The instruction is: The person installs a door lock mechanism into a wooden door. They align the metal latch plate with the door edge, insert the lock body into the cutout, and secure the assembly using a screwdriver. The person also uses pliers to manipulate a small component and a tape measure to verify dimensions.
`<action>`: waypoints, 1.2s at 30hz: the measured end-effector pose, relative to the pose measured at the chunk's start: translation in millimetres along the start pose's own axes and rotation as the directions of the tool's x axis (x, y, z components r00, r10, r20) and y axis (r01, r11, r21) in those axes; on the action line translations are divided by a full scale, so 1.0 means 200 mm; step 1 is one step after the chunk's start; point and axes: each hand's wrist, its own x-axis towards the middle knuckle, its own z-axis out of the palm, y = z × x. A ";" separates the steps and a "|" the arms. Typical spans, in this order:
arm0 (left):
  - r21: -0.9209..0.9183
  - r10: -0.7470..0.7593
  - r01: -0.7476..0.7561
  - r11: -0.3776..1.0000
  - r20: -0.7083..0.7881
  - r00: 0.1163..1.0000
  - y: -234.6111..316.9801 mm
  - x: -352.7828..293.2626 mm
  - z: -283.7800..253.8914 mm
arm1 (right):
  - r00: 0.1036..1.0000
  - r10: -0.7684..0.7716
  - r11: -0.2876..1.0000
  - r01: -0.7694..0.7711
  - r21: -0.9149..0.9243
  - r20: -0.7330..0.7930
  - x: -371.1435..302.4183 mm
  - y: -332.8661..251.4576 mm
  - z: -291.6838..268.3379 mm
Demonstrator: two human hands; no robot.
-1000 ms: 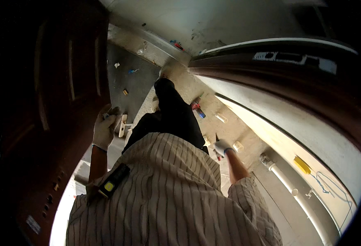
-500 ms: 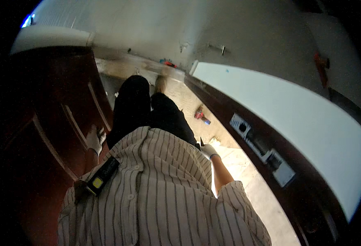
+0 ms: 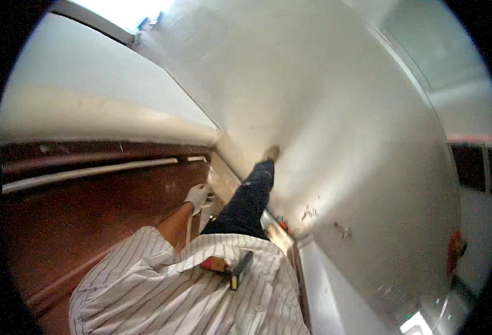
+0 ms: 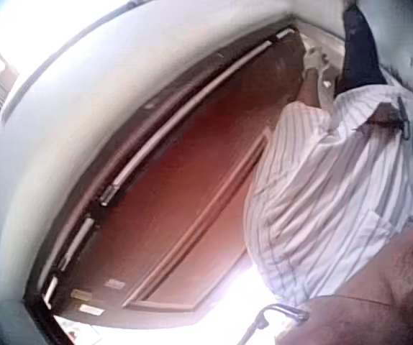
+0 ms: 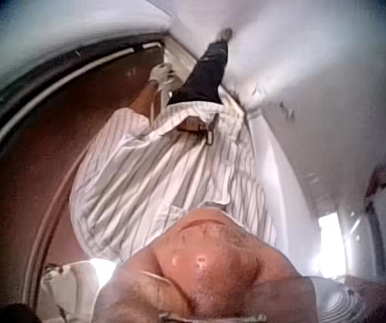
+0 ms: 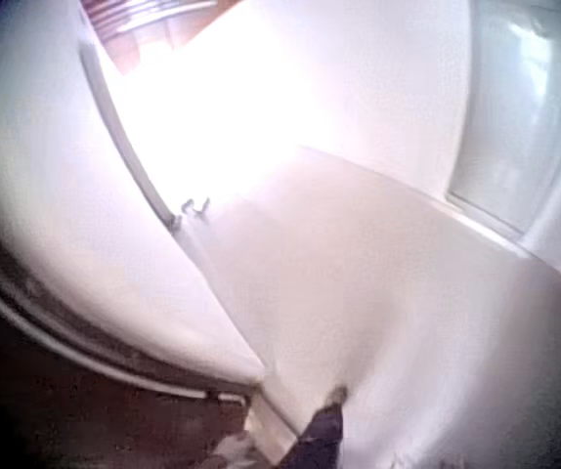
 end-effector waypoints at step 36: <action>-0.412 -0.260 -0.018 0.911 -0.609 0.750 2.53 0.87 0.18 | 0.801 -0.598 0.794 0.589 -0.152 -0.019 0.63 -6.93 -1.52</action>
